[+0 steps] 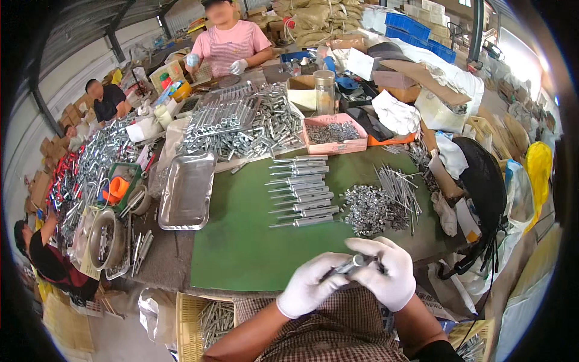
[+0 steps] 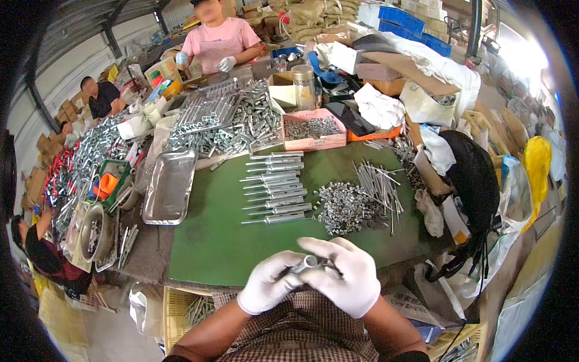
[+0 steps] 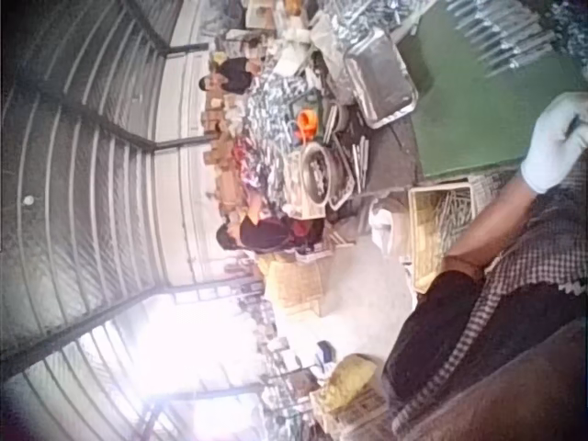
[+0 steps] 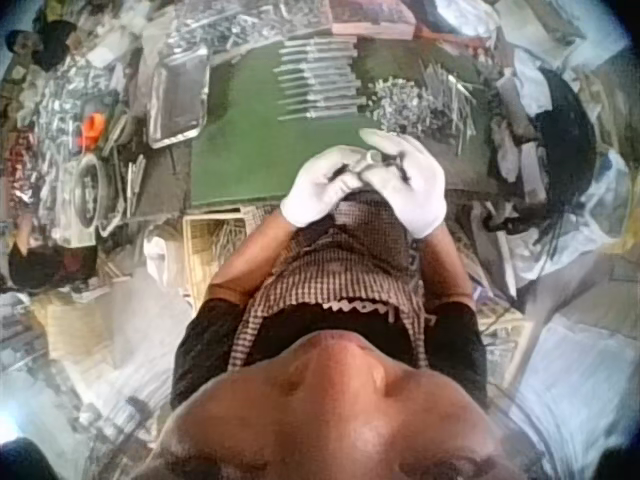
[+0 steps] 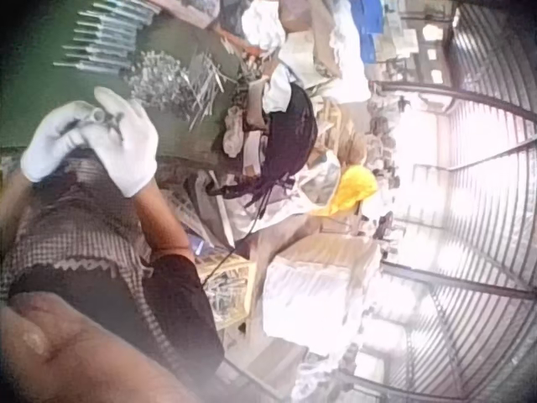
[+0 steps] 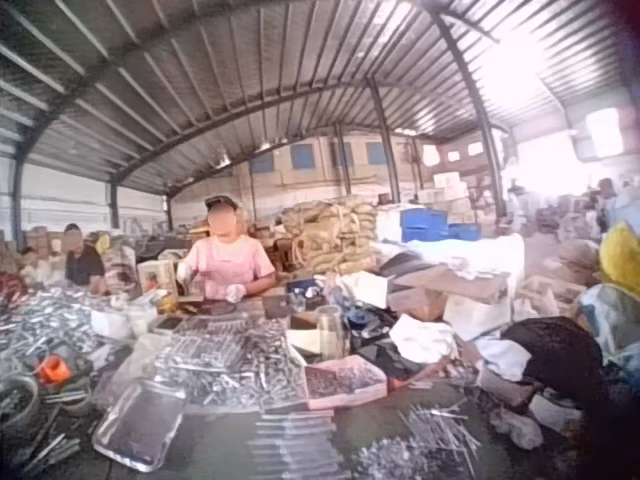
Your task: The person assembles metal components by picking up small metal parts and inserting them into cylindrical metal tubes by hand.
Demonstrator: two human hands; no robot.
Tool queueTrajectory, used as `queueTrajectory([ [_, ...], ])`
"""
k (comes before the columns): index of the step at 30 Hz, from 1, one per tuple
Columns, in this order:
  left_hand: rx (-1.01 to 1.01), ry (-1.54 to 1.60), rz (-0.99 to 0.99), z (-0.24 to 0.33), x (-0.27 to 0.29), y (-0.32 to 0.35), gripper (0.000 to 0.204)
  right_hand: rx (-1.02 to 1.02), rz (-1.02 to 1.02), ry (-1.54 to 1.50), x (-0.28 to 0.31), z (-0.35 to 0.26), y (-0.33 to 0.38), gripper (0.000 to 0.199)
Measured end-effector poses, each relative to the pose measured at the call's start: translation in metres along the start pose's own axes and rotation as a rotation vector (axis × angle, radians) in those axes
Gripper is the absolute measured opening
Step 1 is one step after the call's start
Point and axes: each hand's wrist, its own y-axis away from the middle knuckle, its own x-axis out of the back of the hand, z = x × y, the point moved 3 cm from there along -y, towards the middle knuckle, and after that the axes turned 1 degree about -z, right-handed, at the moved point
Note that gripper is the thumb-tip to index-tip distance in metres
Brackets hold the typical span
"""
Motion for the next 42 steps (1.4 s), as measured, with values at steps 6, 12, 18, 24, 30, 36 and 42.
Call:
queueTrajectory([
  [6,-0.082,-1.016,-0.086,0.001,0.042,-0.019,0.03,-0.557,-0.086,-0.298,-0.015,0.073,0.037,0.037],
  [12,-0.162,-1.022,-0.19,0.014,0.011,-0.032,0.029,-0.668,-0.022,-0.615,-0.031,0.076,0.038,0.047],
  [18,-0.143,-0.904,-0.128,0.006,0.011,-0.021,0.029,-0.787,-0.057,-0.446,-0.022,0.085,0.045,0.029],
  [24,-0.106,-0.921,-0.167,0.001,0.004,-0.018,0.029,-0.524,-0.032,-0.245,-0.021,0.088,0.049,0.013],
  [30,-0.098,-0.859,-0.098,-0.006,-0.003,-0.021,0.03,-0.426,-0.018,-0.193,-0.016,0.089,0.047,0.015],
  [36,-0.129,-0.896,-0.054,-0.008,-0.011,-0.022,0.024,-0.429,-0.041,-0.226,-0.012,0.092,0.048,0.016],
  [42,-0.022,-1.106,-0.116,-0.008,-0.024,-0.021,0.023,-0.326,0.103,0.24,0.006,0.115,0.026,0.013],
])
